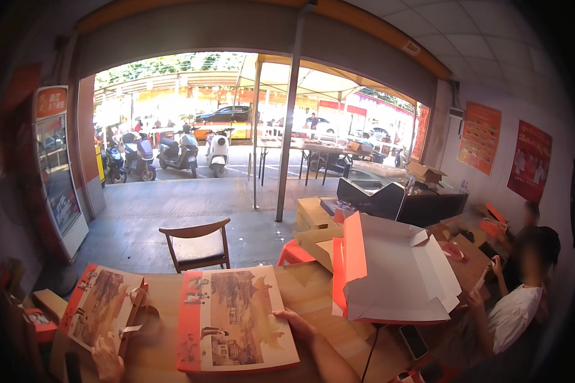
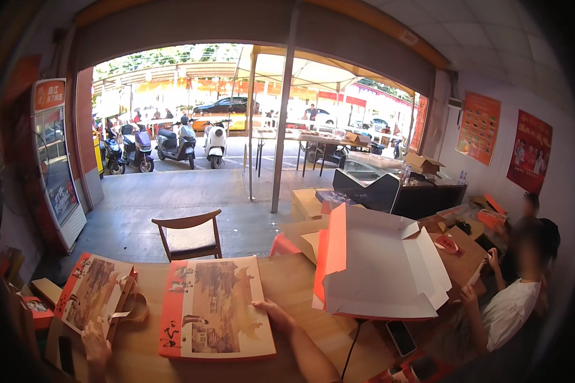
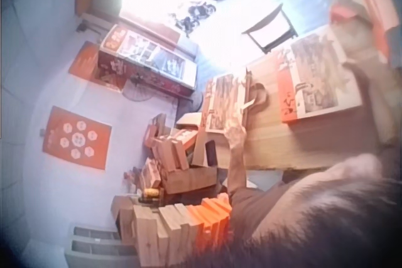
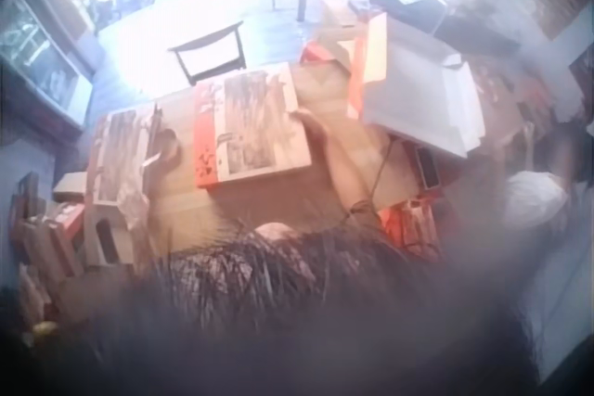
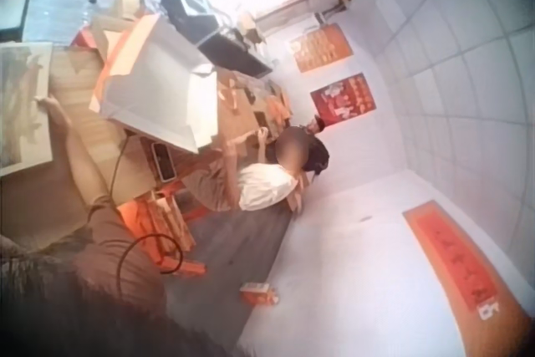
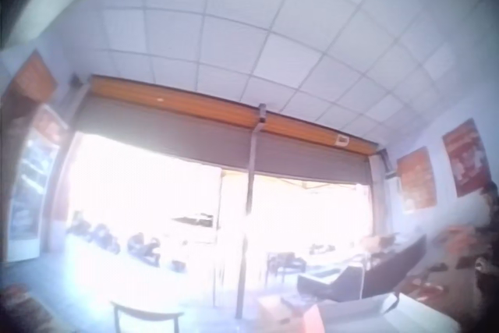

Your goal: The person assembles a red cardboard box by folding its flaps and inserting a white foam insert. They then place small square items into the box, close the lid, and wrap the finished box in a decorative paper sleeve.

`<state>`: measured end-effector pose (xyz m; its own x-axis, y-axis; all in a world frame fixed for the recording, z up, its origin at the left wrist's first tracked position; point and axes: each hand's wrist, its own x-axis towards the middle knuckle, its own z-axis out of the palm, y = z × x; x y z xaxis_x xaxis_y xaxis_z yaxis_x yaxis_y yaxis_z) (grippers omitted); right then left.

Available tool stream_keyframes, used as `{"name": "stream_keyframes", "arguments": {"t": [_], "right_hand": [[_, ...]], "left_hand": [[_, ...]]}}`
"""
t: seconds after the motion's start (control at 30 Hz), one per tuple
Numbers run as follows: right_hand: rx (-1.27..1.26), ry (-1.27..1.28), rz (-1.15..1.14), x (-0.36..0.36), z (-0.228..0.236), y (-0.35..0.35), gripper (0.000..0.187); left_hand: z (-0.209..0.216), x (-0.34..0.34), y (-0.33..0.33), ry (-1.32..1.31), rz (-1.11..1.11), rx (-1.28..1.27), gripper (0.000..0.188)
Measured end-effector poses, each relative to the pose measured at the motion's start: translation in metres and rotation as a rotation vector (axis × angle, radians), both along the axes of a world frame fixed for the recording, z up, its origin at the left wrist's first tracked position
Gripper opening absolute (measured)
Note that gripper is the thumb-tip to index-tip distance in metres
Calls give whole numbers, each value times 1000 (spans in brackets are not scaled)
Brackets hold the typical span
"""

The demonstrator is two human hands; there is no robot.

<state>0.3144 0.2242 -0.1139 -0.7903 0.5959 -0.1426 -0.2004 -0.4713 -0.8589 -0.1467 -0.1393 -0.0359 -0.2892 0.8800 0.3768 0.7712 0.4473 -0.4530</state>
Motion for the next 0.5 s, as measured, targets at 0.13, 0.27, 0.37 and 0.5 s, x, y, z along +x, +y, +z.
{"name": "stream_keyframes", "arguments": {"t": [0.13,0.27,0.37,0.5], "right_hand": [[22,16,-34,-4,7,-9,47],[31,2,-52,-5,18,-15,46],[28,-8,-56,-2,16,-14,46],[-9,-24,-47,-1,9,-9,50]], "left_hand": [[-4,-2,0,5,22,-10,24],[-7,-3,2,6,28,-6,21],[-8,-4,7,11,25,-7,19],[-10,-6,13,11,17,4,16]]}}
